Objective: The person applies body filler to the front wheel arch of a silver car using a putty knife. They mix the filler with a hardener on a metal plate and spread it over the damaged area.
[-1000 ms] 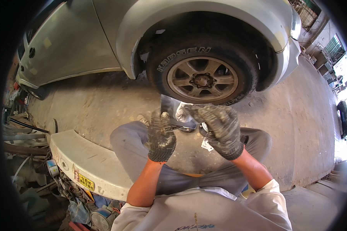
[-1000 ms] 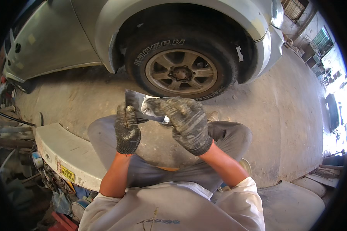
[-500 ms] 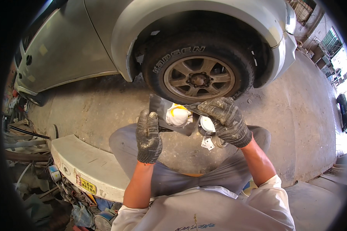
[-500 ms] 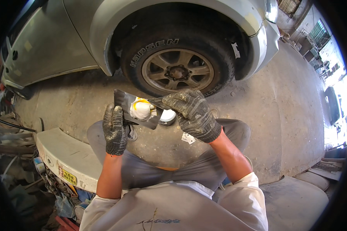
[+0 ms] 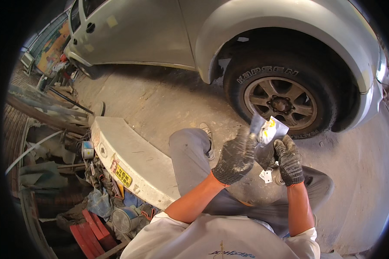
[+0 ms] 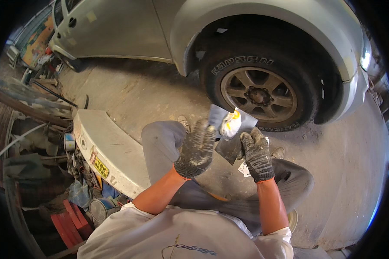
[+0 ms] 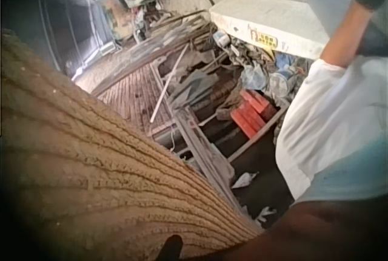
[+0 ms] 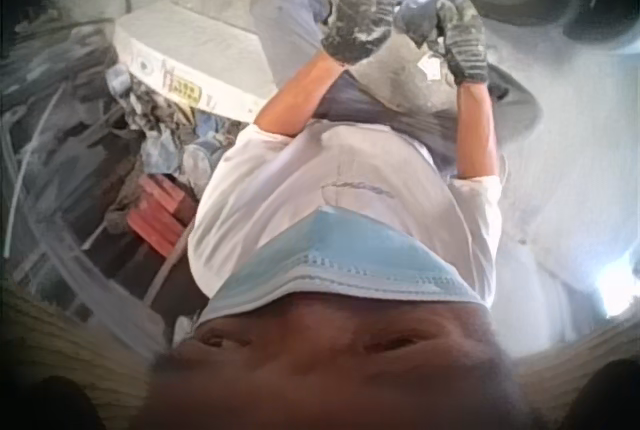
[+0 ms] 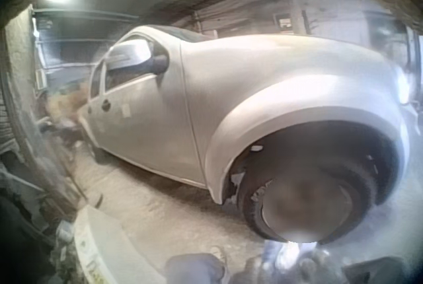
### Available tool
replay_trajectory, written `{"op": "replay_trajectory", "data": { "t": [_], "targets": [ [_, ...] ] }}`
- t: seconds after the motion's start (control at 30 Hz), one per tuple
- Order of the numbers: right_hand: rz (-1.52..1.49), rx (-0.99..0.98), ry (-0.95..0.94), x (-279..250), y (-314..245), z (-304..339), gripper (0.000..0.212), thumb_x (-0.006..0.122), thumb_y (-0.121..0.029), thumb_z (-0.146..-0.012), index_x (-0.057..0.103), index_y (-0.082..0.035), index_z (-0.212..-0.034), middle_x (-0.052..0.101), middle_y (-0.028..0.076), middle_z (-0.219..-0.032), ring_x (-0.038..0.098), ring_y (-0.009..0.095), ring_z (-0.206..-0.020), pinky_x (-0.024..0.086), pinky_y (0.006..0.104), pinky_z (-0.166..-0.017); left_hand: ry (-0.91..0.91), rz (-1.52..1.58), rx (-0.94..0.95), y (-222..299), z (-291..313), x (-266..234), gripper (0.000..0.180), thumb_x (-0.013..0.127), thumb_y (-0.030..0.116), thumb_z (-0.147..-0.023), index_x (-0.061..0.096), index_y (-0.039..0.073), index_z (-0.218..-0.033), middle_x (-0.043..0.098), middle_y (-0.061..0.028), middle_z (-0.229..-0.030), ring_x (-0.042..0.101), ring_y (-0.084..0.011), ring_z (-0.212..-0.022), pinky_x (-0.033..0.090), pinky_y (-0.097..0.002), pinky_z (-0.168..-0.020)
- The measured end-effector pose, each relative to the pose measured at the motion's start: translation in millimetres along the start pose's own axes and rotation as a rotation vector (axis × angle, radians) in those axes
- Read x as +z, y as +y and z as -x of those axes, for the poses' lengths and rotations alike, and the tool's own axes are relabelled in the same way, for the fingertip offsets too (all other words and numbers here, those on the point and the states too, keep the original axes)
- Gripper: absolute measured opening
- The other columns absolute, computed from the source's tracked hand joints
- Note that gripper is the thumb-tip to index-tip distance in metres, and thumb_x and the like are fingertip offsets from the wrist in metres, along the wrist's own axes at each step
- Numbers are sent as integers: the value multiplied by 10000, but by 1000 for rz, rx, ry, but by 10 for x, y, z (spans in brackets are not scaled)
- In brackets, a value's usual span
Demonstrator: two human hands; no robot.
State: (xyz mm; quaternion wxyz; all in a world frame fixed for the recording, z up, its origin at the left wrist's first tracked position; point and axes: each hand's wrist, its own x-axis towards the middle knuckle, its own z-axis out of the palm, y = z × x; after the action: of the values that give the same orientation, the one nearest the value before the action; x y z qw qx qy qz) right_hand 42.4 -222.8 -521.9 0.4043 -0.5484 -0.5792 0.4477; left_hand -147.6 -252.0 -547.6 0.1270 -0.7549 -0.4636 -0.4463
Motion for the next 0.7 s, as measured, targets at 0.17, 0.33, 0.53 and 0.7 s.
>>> {"op": "replay_trajectory", "data": {
  "t": [0.17,0.33,0.53,0.7],
  "targets": [
    [5,-33,113,74,47,-67,195,620,-182,-967,580,9,-968,592,29,-767,552,99,-654,460,264,-568,-151,-33,67,70,-15,-106,430,595,-16,-814,543,-113,-1229,574,-342,-1083,601,-342,-664,500,-465,-594],
    [-201,2,286,-74,-124,-175,294,645,-135,-949,583,18,-1192,643,42,-1000,579,87,-841,490,237,-747,-227,-88,-24,-70,63,-181,427,584,20,-844,535,-121,-1244,604,-308,-1055,634,-360,-737,504,-463,-610],
    [100,-85,89,-259,-505,-66,174,652,-78,-915,651,-13,-1077,669,17,-872,589,102,-780,498,270,-721,-37,143,-153,-239,121,-186,338,571,5,-919,577,-49,-1253,598,-269,-1206,605,-349,-1100,487,-450,-944],
    [391,-225,-319,-407,-694,-45,179,654,-86,-896,684,-23,-1060,694,129,-870,655,220,-800,518,327,-743,-23,505,-615,-271,88,-152,283,559,51,-969,596,-13,-1243,619,-234,-1163,609,-311,-1058,492,-430,-933]
  ]
}}
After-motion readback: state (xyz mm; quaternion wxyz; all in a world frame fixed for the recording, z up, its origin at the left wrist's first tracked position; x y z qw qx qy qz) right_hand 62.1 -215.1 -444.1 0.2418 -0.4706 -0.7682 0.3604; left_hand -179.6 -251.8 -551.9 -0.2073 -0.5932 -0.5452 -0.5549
